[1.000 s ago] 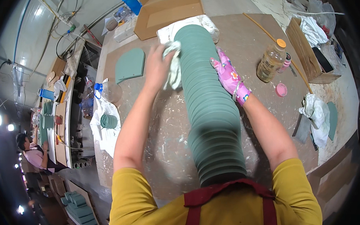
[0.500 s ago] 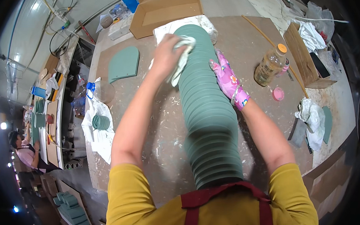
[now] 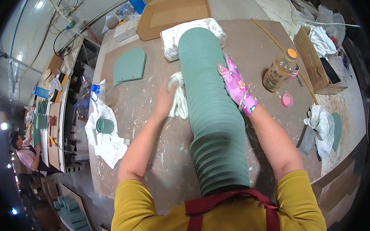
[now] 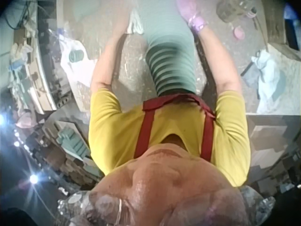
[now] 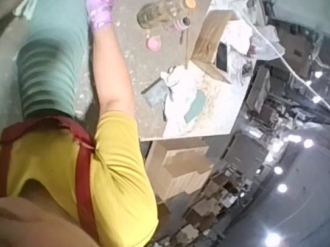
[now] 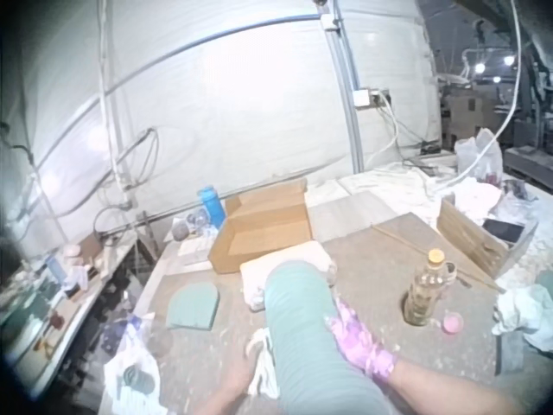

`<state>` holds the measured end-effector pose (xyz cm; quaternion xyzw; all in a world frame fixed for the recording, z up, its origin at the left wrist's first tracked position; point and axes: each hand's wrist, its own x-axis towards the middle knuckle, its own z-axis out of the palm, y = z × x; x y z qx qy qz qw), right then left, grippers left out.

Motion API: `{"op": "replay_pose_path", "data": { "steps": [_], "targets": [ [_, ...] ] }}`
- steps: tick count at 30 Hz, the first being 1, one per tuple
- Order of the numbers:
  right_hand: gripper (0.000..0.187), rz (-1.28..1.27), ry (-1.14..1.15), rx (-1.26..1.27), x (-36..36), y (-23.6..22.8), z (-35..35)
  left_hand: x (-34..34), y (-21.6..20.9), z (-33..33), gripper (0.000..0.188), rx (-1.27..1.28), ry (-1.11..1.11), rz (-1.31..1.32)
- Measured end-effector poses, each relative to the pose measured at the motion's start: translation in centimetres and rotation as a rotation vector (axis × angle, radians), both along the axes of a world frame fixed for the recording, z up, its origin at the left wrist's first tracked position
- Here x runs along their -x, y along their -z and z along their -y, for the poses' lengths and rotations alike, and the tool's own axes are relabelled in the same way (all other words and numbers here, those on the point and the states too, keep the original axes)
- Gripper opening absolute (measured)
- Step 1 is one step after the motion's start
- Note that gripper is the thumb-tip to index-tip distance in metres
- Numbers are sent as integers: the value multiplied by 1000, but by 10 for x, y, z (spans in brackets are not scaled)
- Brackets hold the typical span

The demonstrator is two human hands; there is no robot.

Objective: The person cleans a large, ribbed, green ceramic object using a cloth, then uses a small tool to scrape the edges of another ceramic piece.

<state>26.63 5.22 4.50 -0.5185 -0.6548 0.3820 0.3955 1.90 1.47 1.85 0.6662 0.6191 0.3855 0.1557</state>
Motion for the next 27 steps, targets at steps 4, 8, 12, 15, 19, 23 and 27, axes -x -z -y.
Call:
{"op": "replay_pose_path", "data": {
  "steps": [4,8,12,15,19,23,27],
  "targets": [
    [68,-1,-8,0,2,-1,3,-14,-91,-59,38,-149,166,-18],
    [69,-15,-20,6,1,-8,3,-43,-113,-87,33,-45,305,-357],
    [69,2,-1,6,0,-1,1,-38,-90,-74,26,-169,180,-256],
    [69,19,-10,36,7,-9,4,-23,-60,-56,26,-213,76,-109],
    [68,-4,6,-2,-2,6,-4,-19,-21,-17,31,-15,-24,27],
    [66,86,7,-24,3,-9,1,26,11,8,35,2,-203,-86],
    [62,34,56,-427,4,-39,25,-13,-113,-7,42,16,-28,666]
  ]
}}
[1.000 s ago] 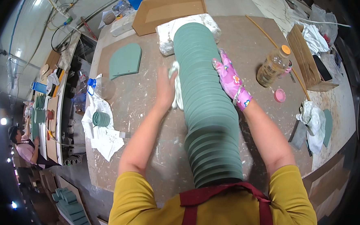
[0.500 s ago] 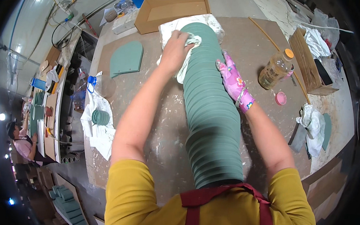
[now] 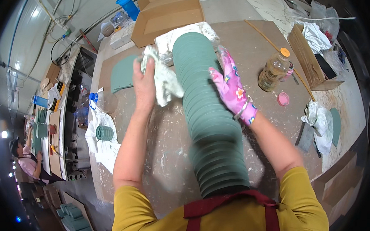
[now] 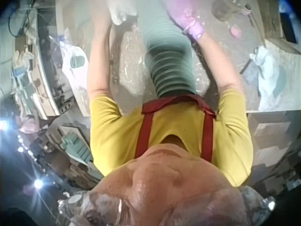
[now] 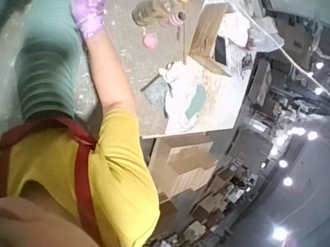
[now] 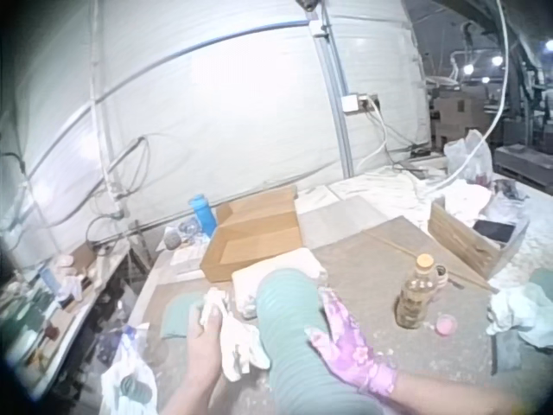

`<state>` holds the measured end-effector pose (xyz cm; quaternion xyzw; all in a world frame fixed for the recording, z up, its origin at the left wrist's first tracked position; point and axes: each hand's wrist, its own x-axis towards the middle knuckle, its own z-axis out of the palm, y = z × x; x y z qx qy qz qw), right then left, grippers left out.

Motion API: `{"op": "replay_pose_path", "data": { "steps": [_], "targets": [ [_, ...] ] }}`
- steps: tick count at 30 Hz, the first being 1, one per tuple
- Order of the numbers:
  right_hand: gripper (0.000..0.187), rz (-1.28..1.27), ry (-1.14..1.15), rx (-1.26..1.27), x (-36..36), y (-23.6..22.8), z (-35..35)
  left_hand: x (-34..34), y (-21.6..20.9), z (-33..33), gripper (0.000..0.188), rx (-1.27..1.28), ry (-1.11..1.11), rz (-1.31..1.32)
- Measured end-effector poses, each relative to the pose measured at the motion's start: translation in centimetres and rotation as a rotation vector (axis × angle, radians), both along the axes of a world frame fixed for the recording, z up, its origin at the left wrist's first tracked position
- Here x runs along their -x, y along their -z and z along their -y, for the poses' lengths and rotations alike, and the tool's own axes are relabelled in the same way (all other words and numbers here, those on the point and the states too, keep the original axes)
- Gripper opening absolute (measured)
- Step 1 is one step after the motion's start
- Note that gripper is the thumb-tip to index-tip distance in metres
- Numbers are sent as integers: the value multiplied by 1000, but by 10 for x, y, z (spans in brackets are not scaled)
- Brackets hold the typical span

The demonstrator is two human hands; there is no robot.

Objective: The person cleans a large, ribbed, green ceramic object using a cloth, then uses a small tool to scrape the edges of another ceramic piece.

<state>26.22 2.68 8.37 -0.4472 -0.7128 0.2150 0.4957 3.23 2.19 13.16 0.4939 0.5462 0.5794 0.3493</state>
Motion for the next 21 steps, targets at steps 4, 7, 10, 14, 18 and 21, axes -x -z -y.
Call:
{"op": "replay_pose_path", "data": {
  "steps": [4,7,10,14,18,21],
  "targets": [
    [60,-756,-309,374,34,-56,33,-64,-18,19,62,-139,284,-98],
    [50,-825,-335,373,-13,-57,-29,-59,-32,4,71,-229,229,-261],
    [44,234,-116,-94,-16,-69,-72,-27,24,-27,78,-181,129,-575],
    [41,532,-335,-5,7,-39,-93,-45,55,-34,90,-83,196,-932],
    [38,320,-215,170,-28,-4,-94,-39,50,-30,95,-38,224,-886],
    [35,875,-139,292,-66,17,-76,-37,54,-29,91,-41,209,-844]
  ]
}}
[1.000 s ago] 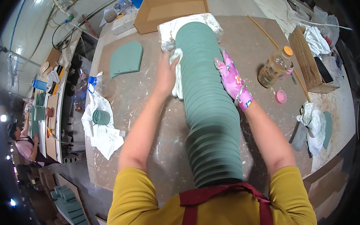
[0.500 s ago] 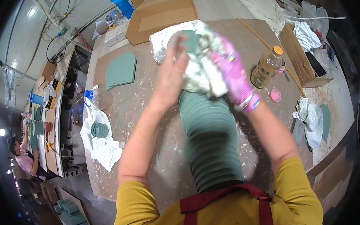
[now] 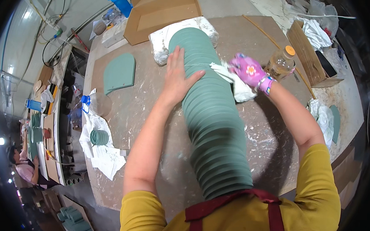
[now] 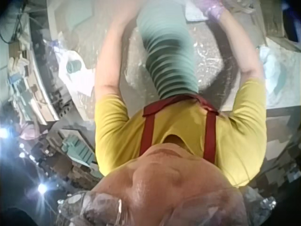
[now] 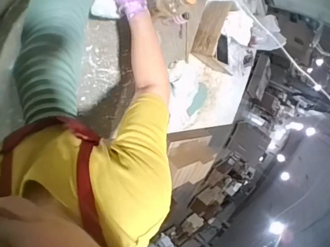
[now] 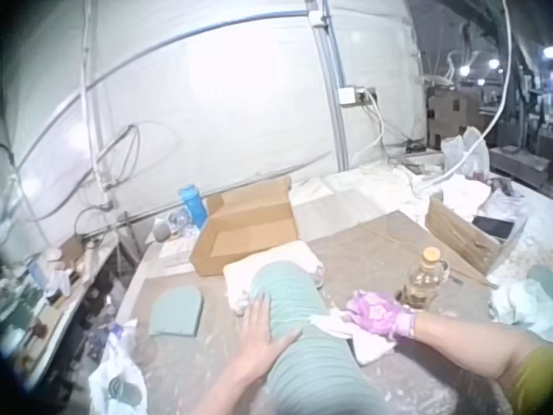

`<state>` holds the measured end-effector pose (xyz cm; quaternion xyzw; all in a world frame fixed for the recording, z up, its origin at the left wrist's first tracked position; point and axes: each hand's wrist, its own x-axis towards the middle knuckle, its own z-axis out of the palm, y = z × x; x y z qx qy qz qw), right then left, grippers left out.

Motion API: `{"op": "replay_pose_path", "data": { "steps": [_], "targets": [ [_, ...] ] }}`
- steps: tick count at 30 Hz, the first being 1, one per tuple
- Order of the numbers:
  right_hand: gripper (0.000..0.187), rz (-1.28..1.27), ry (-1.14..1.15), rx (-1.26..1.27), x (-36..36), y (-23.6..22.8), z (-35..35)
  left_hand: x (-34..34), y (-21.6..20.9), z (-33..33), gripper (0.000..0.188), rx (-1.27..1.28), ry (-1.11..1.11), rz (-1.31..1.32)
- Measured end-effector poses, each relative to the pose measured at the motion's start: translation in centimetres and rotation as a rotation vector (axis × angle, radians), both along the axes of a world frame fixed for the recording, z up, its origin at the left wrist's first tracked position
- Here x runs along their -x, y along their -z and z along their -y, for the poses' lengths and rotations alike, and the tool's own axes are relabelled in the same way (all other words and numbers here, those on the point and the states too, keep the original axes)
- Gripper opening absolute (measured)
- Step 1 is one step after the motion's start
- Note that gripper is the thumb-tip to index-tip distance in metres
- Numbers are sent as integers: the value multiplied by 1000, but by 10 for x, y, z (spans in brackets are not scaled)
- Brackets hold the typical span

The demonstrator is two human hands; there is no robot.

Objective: The person cleans a large, ribbed, green ceramic object using a cloth, then uses a small tool to scrape the edges of another ceramic piece.

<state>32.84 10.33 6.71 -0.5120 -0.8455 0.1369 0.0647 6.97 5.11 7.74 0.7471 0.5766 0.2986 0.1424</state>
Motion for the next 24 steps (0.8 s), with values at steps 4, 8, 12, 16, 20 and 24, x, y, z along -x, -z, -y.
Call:
{"op": "replay_pose_path", "data": {
  "steps": [4,8,12,16,20,24],
  "targets": [
    [34,-370,-178,-605,-4,-6,-30,-9,5,-6,95,2,25,101],
    [31,-531,-249,-232,67,-26,-38,-2,4,-2,94,0,7,172],
    [30,-812,72,-233,32,27,-4,-4,8,-7,93,-13,46,184],
    [33,-397,164,23,0,61,58,-7,12,-4,94,22,28,375],
    [32,-485,14,-438,-2,-5,48,-10,10,5,99,70,-58,611],
    [38,-734,-178,-307,40,12,-12,-32,-6,8,102,148,-76,587]
  ]
}}
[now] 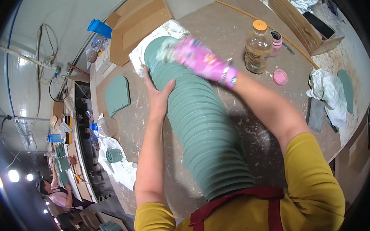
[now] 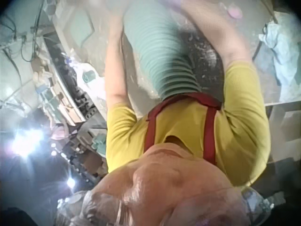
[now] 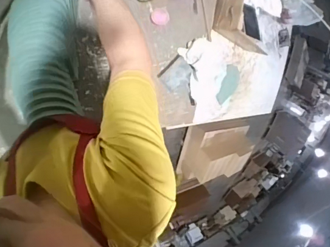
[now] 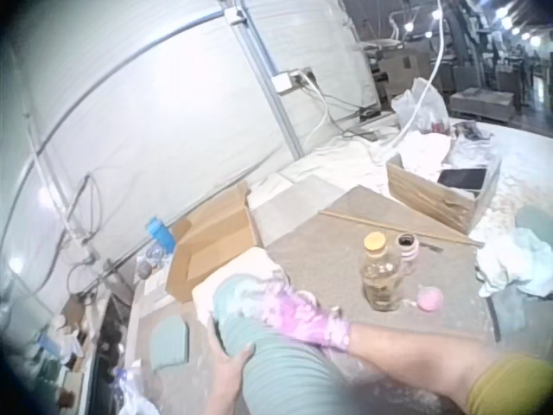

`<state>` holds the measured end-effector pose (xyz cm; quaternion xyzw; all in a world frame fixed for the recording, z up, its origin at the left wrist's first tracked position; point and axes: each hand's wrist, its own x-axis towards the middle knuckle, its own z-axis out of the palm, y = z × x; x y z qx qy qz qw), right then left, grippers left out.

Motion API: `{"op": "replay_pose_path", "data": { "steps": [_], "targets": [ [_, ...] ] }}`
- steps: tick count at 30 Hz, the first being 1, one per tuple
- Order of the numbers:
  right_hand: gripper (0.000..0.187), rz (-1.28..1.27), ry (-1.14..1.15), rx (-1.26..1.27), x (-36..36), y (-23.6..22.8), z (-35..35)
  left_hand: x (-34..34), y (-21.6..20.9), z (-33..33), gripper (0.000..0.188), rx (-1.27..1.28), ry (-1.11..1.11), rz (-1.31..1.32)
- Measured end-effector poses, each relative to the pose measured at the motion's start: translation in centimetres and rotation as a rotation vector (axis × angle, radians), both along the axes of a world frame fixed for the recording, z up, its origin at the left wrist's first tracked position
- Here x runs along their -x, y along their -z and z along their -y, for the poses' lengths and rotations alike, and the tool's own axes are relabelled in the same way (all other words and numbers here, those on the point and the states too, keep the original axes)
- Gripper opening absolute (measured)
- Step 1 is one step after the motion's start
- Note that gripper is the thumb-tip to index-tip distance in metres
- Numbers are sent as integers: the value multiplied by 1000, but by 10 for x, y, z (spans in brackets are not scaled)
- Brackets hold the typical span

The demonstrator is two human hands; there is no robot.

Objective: The person cleans a large, ribbed, green ceramic object using a cloth, then uses a small tool to scrape the edges of another ceramic piece.

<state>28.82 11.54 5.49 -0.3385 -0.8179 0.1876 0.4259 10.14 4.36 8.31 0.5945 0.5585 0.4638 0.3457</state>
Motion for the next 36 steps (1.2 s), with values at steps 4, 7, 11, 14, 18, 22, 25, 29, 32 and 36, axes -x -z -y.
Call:
{"op": "replay_pose_path", "data": {
  "steps": [4,7,11,14,18,22,25,29,32,36],
  "targets": [
    [35,-363,172,188,9,29,36,16,11,-2,99,-3,-22,-27],
    [39,103,133,687,-35,48,37,13,8,1,98,11,-16,-12],
    [36,-429,60,263,-11,28,-9,15,10,1,95,54,-15,37],
    [35,-337,134,181,10,8,-23,12,11,-3,92,57,11,45],
    [39,-316,231,271,1,45,-8,14,14,-2,91,69,-1,38],
    [33,198,105,653,-37,4,27,23,15,-1,91,27,-9,-1],
    [35,-134,268,659,-38,-16,26,16,11,1,92,79,-21,19],
    [30,-198,170,122,-9,29,-32,4,8,-1,90,115,9,95],
    [32,-243,148,-54,0,56,-19,10,8,-1,89,89,-9,78],
    [34,25,204,637,-30,1,21,20,14,1,89,67,-29,11]
  ]
}}
